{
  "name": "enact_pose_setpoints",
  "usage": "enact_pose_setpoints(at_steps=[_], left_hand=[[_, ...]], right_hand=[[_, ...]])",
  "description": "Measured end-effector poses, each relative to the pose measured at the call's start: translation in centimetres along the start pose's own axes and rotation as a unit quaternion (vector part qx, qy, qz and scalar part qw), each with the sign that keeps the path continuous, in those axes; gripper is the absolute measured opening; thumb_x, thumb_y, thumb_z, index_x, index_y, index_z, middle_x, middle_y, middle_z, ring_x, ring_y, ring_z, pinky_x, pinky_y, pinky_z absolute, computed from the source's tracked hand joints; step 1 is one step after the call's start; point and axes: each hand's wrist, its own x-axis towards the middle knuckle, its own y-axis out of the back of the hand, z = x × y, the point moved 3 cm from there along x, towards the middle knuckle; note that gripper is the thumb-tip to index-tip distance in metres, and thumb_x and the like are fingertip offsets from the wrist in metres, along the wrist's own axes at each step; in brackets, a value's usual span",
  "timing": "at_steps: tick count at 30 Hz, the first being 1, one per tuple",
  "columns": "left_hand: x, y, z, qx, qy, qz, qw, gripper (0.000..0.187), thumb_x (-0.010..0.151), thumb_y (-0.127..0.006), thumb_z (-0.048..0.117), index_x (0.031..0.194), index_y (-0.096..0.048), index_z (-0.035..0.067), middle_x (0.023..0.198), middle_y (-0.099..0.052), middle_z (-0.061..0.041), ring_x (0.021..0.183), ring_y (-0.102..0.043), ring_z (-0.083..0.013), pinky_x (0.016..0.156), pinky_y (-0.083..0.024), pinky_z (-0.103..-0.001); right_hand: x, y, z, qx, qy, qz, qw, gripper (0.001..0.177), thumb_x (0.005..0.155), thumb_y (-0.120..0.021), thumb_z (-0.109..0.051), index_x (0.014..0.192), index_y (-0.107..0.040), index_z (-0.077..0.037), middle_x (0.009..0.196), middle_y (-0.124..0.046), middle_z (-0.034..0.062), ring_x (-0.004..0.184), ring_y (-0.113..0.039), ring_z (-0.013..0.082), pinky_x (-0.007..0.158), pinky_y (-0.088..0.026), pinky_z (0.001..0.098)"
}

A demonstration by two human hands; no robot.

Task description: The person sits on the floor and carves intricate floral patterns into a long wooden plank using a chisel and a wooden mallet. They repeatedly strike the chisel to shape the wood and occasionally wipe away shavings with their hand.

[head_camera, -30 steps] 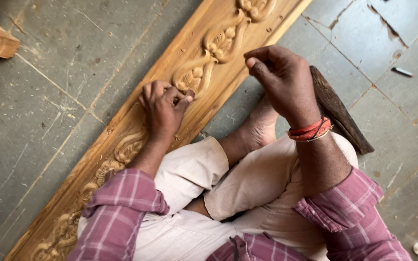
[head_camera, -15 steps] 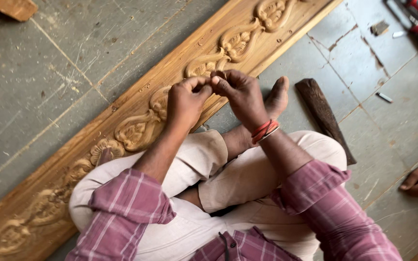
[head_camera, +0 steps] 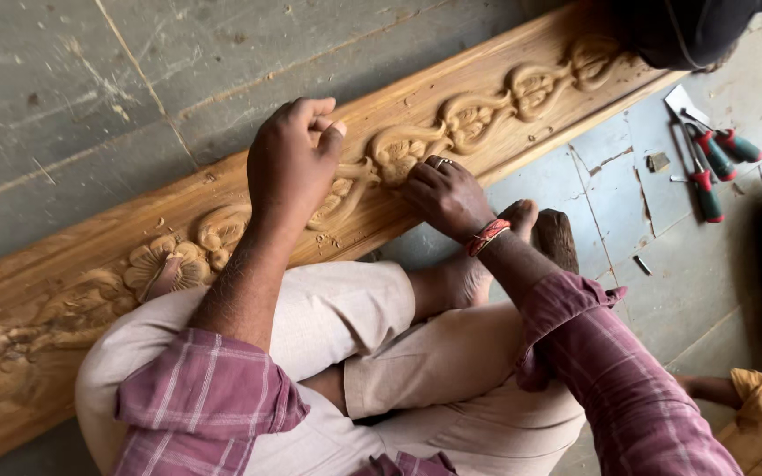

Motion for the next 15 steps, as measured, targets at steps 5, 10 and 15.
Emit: enact_pose_setpoints(at_steps=[5, 10, 15], left_hand=[[0.2, -1.5, -1.2, 0.22, 0.001, -0.092, 0.971, 0.035, 0.09, -0.075, 0.031, 0.113, -0.069, 0.005, 0.112, -0.069, -0.015, 0.104, -0.064, -0.0294, 0.088, -0.05, -0.05], [-0.3, -1.2, -1.1, 0.384, -0.021, -0.12, 0.915, 0.025, 0.083, -0.072, 0.026, 0.094, -0.073, 0.004, 0.119, -0.066, -0.017, 0.114, -0.06, -0.0342, 0.088, -0.052, -0.051], [-0.6, -2.3, -1.4, 0.357, 0.001, -0.174, 0.918, 0.021, 0.09, -0.071, 0.023, 0.099, -0.073, 0.005, 0.108, -0.069, -0.017, 0.099, -0.068, -0.0317, 0.086, -0.054, -0.048]], right_hand=[[-1.7, -1.2, 0.3, -0.078, 0.017, 0.026, 0.997, 0.022, 0.086, -0.072, -0.016, 0.106, -0.071, -0.006, 0.104, -0.068, 0.0106, 0.096, -0.066, 0.0285, 0.078, -0.055, 0.0391], [-1.4, -1.4, 0.5, -0.03, -0.022, -0.026, 0.999, 0.015, 0.095, -0.074, -0.018, 0.102, -0.07, -0.005, 0.107, -0.069, 0.011, 0.101, -0.067, 0.03, 0.086, -0.055, 0.0429], [-2.7, -1.2, 0.6, -0.098, 0.012, 0.017, 0.995, 0.021, 0.09, -0.071, -0.02, 0.104, -0.069, -0.005, 0.114, -0.07, 0.0136, 0.108, -0.068, 0.0303, 0.09, -0.053, 0.0416]])
